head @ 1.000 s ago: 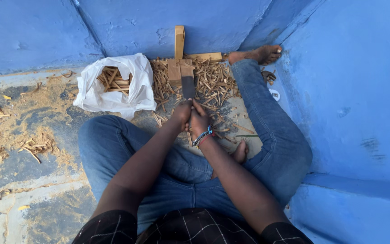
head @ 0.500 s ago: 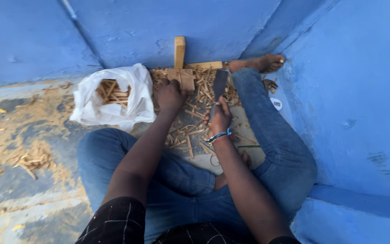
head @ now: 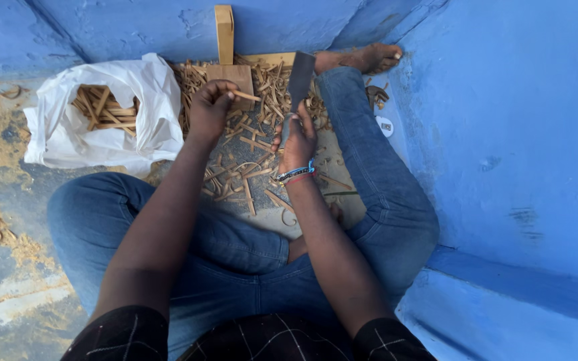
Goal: The person carves a wooden block using a chisel. They hold the block against a support on the floor and shave off layers of wood, adding the shavings to a pile while occasionally using a hammer to tap the chisel.
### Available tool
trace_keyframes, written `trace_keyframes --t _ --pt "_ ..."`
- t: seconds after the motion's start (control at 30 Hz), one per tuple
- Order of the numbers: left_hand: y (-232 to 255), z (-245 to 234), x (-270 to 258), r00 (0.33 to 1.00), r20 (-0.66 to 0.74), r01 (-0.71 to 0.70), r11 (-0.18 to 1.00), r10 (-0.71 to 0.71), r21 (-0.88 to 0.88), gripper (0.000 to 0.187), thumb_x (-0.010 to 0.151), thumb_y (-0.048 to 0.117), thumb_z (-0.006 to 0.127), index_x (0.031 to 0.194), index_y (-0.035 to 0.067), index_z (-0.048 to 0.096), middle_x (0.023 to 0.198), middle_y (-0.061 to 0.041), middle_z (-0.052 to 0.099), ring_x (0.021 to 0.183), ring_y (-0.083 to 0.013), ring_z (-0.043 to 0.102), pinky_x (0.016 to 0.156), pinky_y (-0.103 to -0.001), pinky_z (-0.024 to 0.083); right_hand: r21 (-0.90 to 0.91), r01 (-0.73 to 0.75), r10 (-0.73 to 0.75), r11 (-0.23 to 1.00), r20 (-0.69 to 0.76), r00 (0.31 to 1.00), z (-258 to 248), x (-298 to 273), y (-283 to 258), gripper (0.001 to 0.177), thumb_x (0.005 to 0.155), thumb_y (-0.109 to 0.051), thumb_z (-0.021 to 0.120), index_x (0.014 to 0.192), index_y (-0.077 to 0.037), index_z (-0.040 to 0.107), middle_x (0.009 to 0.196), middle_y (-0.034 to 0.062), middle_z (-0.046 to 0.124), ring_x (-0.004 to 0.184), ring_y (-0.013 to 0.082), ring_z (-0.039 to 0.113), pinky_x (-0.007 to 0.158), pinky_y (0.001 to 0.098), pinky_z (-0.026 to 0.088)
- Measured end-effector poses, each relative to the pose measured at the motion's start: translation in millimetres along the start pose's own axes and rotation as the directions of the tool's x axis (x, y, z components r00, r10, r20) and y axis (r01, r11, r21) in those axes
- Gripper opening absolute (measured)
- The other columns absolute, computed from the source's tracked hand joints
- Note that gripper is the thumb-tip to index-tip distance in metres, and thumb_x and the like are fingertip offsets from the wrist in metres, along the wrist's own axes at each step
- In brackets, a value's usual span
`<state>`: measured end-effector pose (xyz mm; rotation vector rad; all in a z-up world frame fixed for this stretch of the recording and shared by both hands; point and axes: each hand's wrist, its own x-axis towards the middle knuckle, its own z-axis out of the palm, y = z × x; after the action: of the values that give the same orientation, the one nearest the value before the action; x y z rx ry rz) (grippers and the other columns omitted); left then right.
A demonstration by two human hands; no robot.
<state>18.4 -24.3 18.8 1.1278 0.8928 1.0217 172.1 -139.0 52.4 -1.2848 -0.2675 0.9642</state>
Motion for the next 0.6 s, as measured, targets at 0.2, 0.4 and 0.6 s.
trace_keyframes --t 0.2,0.4,0.6 --pt "1.0 -6.6 3.3 0.985 0.135 -0.055 0.933 0.11 -0.357 0.014 0.105 -0.003 0.059 0.115 0.002 0.069 0.109 -0.007 0.075 0.093 -0.0109 0.069 0.085 -0.025 0.058 -0.052 -0.064 0.067 0.997 0.064 0.996 -2.0 -0.7 15.4 0.045 0.105 -0.021 0.054 0.15 -0.02 0.052 0.075 0.0048 0.061 0.05 0.0116 0.053 0.043 0.0286 0.047" --pt "5.5 -12.6 13.3 0.993 0.122 0.025 0.959 0.01 -0.282 0.015 0.1 0.001 0.063 0.113 0.003 0.071 0.103 -0.006 0.074 0.09 -0.0103 0.07 0.084 -0.024 0.058 -0.088 -0.085 0.092 0.993 0.082 0.992 3.9 1.5 25.7 0.046 0.105 -0.021 0.053 0.151 -0.022 0.052 0.073 0.0038 0.06 0.05 0.0111 0.053 0.041 0.0278 0.046" --pt "12.6 -21.3 26.3 0.895 0.024 -0.32 0.602 0.446 0.732 0.019 0.082 -0.005 0.07 0.094 0.008 0.078 0.101 -0.015 0.07 0.096 -0.0336 0.068 0.084 -0.042 0.055 -0.121 -0.134 0.142 0.984 0.062 0.988 1.4 4.7 27.8 0.046 0.106 -0.021 0.053 0.151 -0.024 0.052 0.074 0.0033 0.061 0.05 0.0105 0.053 0.042 0.0268 0.046"
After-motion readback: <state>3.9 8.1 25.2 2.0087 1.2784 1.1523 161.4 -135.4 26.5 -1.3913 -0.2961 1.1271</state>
